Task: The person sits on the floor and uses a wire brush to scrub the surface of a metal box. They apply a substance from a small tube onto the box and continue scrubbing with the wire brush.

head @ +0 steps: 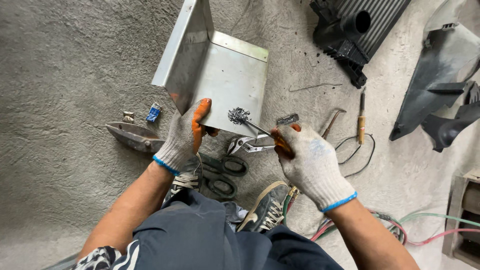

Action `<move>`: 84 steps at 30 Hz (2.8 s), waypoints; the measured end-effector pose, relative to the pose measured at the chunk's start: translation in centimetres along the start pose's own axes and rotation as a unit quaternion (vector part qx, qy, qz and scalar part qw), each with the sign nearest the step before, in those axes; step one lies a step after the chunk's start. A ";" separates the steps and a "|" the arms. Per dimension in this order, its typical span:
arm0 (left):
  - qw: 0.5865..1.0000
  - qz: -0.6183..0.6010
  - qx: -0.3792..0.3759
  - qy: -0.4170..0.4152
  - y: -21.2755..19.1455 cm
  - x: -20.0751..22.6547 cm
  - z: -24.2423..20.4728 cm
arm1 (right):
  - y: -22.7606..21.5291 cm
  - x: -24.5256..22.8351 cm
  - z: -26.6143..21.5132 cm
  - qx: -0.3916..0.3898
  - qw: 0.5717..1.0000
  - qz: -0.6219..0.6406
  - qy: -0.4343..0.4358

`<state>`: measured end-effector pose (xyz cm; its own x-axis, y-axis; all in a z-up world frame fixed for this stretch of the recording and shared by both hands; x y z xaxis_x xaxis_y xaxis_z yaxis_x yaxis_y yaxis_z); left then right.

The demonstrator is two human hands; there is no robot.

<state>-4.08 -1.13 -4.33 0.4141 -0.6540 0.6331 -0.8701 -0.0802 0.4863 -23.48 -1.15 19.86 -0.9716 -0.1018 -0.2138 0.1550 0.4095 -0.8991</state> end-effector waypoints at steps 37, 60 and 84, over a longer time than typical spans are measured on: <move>0.978 -0.021 0.170 -0.119 2.1 5.8 -3.7 | 5.3 0.5 -1.9 0.027 0.992 0.125 -0.015; 0.974 0.024 0.191 -0.123 1.4 5.7 -4.1 | 4.3 1.5 0.1 -0.216 0.890 0.275 0.293; 0.975 0.013 0.190 -0.114 1.4 5.7 -4.4 | 4.6 2.6 -2.2 -0.159 0.750 0.555 0.323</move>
<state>-1.75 -1.64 2.61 0.3578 -0.8059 0.4717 -0.9338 -0.3061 0.1852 -25.68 2.46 16.06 -0.1766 0.8799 -0.4412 0.9815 0.1234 -0.1467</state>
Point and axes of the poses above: each hand's wrist, its own z-axis towards the middle knuckle, its own y-axis out of the palm, x = y × z, the point moved 4 cm from there along z, towards the middle knuckle, and after that the axes turned 2 degrees about -y, right-handed, at the moved point
